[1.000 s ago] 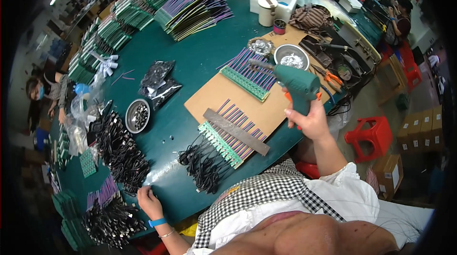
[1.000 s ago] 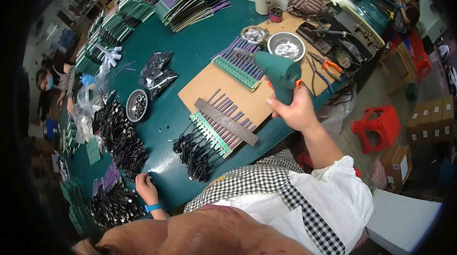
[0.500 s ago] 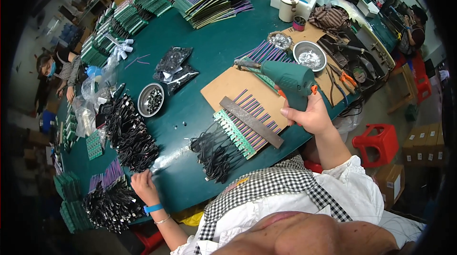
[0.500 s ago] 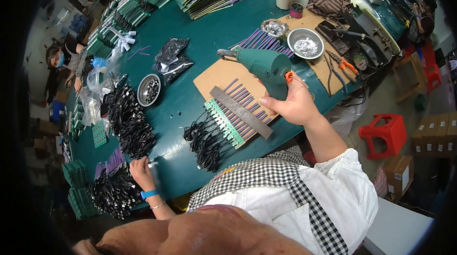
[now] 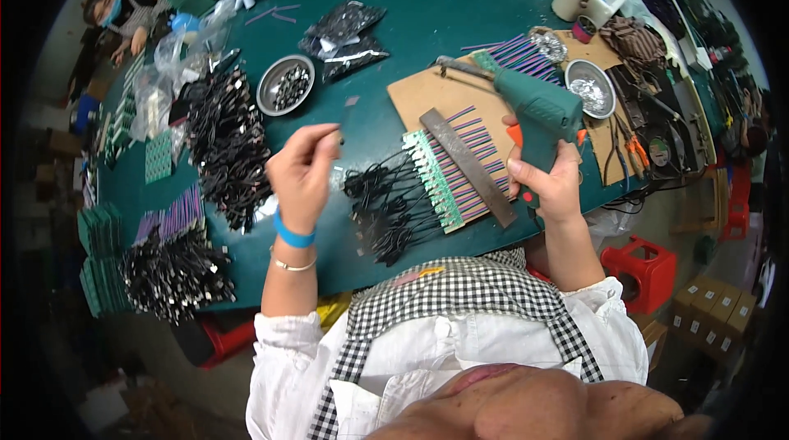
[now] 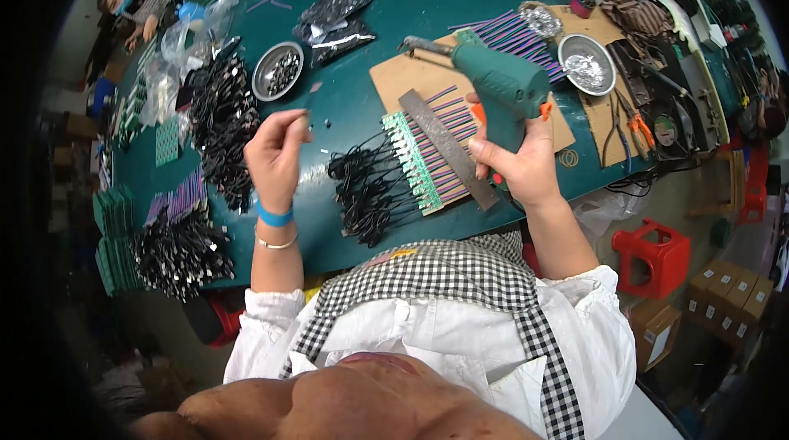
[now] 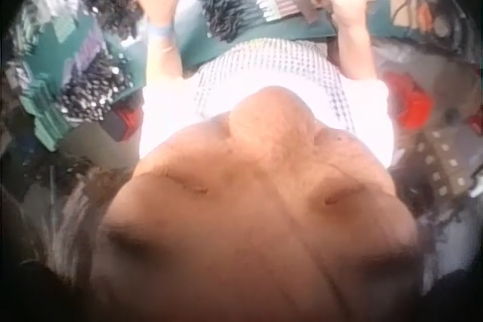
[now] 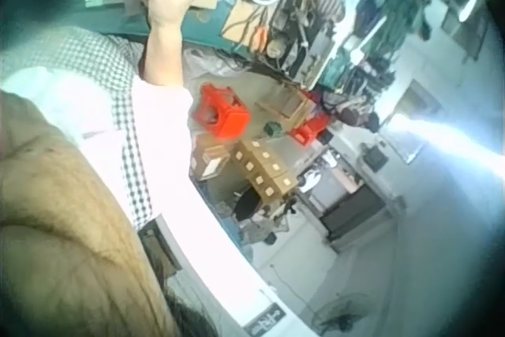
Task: The person solders wires to a circuit board using a soldering iron, then assembles electronic components onto the circuit board.
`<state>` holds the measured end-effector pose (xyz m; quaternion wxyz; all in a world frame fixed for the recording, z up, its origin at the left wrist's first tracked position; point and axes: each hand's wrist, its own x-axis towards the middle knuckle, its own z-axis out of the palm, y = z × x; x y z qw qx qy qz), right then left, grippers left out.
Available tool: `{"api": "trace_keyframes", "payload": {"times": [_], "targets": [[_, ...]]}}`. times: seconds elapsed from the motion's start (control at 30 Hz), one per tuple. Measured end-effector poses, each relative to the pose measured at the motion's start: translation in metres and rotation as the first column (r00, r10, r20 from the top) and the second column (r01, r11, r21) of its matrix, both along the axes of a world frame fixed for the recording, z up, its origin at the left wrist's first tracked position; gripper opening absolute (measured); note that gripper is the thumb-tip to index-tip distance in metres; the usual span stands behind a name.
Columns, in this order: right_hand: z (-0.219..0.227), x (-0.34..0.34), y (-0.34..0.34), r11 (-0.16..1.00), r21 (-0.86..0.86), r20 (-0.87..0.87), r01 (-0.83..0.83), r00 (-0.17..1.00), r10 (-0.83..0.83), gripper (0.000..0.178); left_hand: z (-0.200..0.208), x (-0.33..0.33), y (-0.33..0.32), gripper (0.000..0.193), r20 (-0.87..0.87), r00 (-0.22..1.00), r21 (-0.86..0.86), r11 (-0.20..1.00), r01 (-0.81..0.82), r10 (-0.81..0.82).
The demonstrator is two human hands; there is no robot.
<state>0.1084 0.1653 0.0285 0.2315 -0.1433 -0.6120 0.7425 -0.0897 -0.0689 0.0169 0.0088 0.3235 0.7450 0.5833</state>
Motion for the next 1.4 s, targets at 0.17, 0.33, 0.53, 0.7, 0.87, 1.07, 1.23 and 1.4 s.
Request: {"api": "trace_keyframes", "payload": {"times": [0.17, 0.33, 0.53, 0.7, 0.87, 1.07, 1.23, 1.4], "targets": [[0.008, -0.016, -0.01, 0.997, -0.042, 0.013, -0.057, 0.998, 0.057, 0.051, 0.018, 0.031, 0.036, 0.008, 0.52, 0.794, 0.188, 0.949, 0.254, -0.316], [0.007, -0.029, -0.013, 0.995, -0.066, 0.007, -0.076, 0.997, 0.076, 0.048, 0.021, 0.04, 0.046, 0.006, 0.583, 0.73, 0.182, 0.933, 0.311, -0.357], [0.006, -0.043, -0.013, 0.992, -0.101, 0.033, -0.078, 0.996, 0.082, 0.057, 0.015, 0.049, 0.05, 0.006, 0.557, 0.739, 0.164, 0.923, 0.349, -0.378], [-0.004, -0.047, -0.009, 0.986, -0.089, 0.065, -0.141, 0.987, 0.147, 0.06, 0.01, 0.053, 0.057, 0.01, 0.645, 0.644, 0.155, 0.895, 0.418, -0.412], [-0.017, -0.044, -0.011, 0.972, 0.211, -0.095, -0.107, 0.987, 0.129, 0.06, 0.014, 0.037, 0.065, 0.014, 0.863, 0.157, 0.353, 0.796, 0.493, -0.48], [-0.016, -0.04, -0.005, 0.987, 0.15, -0.133, -0.054, 0.988, 0.074, 0.057, 0.01, 0.051, 0.064, 0.007, 0.561, 0.763, 0.045, 0.932, 0.36, -0.322], [-0.012, -0.04, -0.009, 0.993, 0.001, -0.026, -0.115, 0.993, 0.115, 0.046, 0.013, 0.059, 0.067, 0.006, 0.463, 0.846, -0.06, 0.943, 0.326, -0.263], [-0.014, -0.041, -0.016, 0.996, -0.061, 0.025, -0.067, 0.997, 0.068, 0.042, 0.005, 0.06, 0.068, 0.006, 0.466, 0.85, -0.042, 0.953, 0.3, -0.248]]}}
